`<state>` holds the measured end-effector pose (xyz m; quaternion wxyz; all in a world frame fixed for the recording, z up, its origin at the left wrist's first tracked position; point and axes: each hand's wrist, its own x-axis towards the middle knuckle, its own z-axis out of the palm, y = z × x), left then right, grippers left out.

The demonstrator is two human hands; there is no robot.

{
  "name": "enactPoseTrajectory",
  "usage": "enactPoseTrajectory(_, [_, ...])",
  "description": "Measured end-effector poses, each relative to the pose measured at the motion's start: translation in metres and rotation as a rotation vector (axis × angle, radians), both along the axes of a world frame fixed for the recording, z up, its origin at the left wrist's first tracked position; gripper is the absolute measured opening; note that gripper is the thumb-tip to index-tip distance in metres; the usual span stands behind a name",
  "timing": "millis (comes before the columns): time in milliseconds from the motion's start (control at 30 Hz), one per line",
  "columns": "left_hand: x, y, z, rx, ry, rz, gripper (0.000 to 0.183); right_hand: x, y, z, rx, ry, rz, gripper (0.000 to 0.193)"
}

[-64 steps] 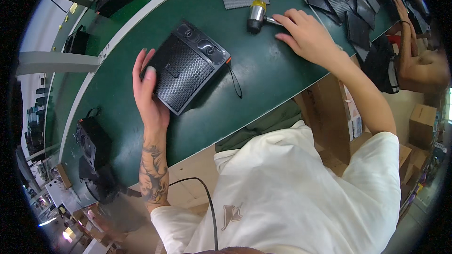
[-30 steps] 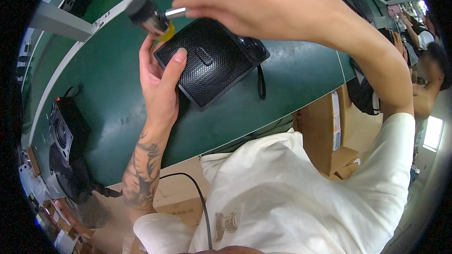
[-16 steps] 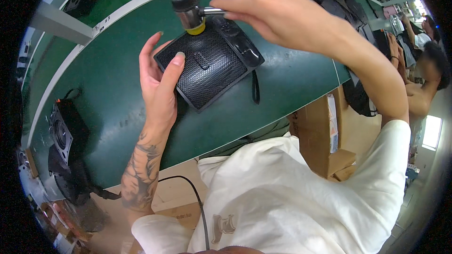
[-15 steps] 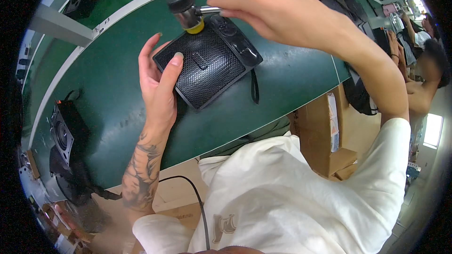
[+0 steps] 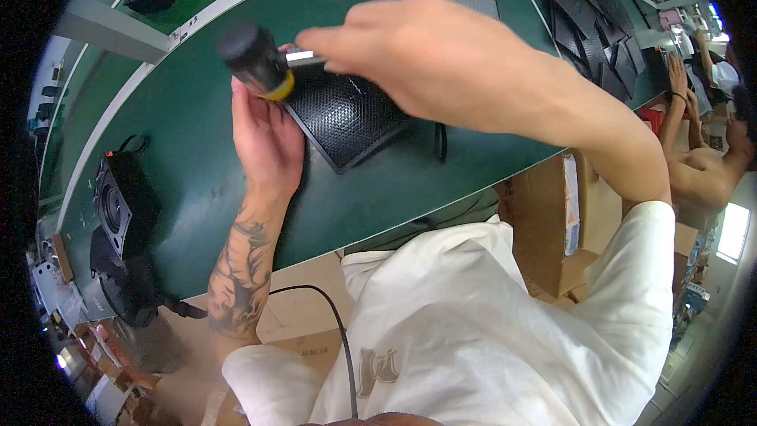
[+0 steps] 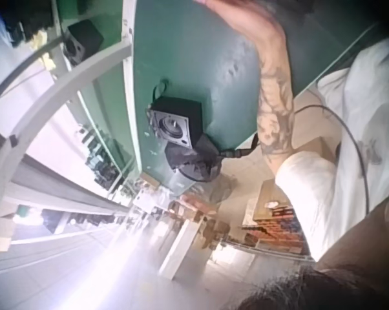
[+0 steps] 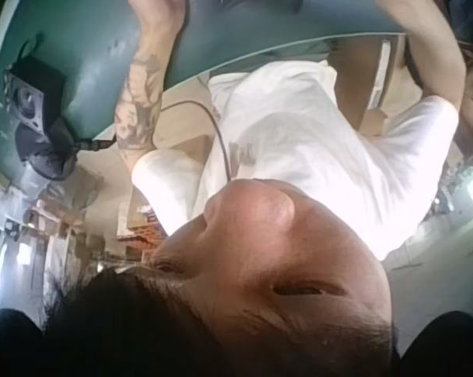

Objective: The person assembles small black speakers by placing a textured grille onto the speaker body and tapping it into place with a rubber mallet. They handle multiple units one at a time, inspecting the fit after each tap.

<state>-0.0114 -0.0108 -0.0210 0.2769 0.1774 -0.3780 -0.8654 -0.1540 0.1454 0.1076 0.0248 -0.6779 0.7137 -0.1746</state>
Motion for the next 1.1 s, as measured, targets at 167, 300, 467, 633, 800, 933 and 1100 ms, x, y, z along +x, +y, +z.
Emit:
enactPoseTrajectory(167, [0.001,-0.006,-0.009,-0.011,0.07,-0.041,0.043,-0.008,-0.004,0.005,-0.081,-0.023,0.03,0.04])
enactPoseTrajectory(300, [0.003,0.001,-0.001,-0.232,-0.064,-0.103,0.042,-0.009,0.034,0.024,-0.106,-0.053,0.003,0.041])
enactPoseTrajectory(467, [-0.001,0.002,0.004,-0.222,-0.089,-0.118,0.04,0.026,0.058,0.002,0.16,-0.14,-0.007,0.056])
enactPoseTrajectory(633, [0.001,0.001,0.006,-0.234,-0.114,-0.097,0.039,0.016,0.067,0.012,0.059,-0.106,-0.001,0.054])
enactPoseTrajectory(800, [0.002,-0.002,0.005,-0.262,-0.147,-0.115,0.037,-0.006,0.09,0.005,-0.181,-0.177,-0.186,0.041])
enactPoseTrajectory(933, [0.0,0.0,0.005,-0.304,-0.162,-0.118,0.041,-0.009,0.088,-0.025,-0.165,-0.207,-0.206,0.037])
enactPoseTrajectory(1100, [0.001,0.003,0.002,-0.653,-0.207,0.075,0.041,-0.011,0.123,-0.024,-0.214,-0.311,-0.289,0.034])
